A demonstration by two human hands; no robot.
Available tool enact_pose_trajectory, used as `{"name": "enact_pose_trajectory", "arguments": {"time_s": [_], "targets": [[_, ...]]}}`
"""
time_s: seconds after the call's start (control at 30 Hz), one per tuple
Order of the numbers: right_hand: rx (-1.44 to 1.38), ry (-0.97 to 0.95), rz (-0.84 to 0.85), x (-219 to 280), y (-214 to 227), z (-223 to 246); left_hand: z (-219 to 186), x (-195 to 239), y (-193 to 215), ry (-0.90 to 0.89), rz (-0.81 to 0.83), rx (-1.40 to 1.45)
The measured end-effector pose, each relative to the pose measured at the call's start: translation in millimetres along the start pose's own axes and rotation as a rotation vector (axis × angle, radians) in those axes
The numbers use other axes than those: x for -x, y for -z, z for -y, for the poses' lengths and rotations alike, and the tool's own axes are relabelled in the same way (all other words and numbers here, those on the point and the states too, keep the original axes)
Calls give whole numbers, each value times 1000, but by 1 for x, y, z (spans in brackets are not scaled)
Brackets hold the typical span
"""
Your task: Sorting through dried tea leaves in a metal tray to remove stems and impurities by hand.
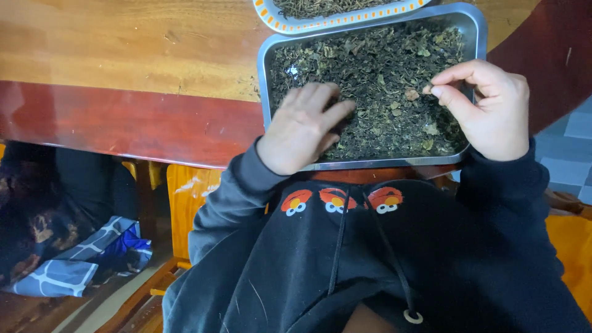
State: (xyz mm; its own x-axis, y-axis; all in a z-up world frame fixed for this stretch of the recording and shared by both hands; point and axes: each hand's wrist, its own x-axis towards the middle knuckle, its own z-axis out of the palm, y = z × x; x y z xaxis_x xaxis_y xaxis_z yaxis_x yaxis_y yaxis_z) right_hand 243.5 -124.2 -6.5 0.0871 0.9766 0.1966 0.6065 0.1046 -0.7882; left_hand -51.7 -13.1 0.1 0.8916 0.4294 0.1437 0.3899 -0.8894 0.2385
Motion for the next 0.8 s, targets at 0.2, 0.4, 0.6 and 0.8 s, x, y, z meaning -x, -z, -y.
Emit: {"name": "enact_pose_trajectory", "arguments": {"time_s": [0.2, 0.4, 0.6, 0.8], "targets": [[-17, 1, 113, -17, 1, 16, 6, 15, -14, 10, -110, 138], [136, 255, 316, -57, 2, 21, 4, 30, 11, 114, -252, 388], [259, 404, 119, -91, 15, 12, 3, 49, 16, 192, -277, 422], [422, 394, 353, -67, 11, 34, 3, 61, 9, 229, -6, 334]]}}
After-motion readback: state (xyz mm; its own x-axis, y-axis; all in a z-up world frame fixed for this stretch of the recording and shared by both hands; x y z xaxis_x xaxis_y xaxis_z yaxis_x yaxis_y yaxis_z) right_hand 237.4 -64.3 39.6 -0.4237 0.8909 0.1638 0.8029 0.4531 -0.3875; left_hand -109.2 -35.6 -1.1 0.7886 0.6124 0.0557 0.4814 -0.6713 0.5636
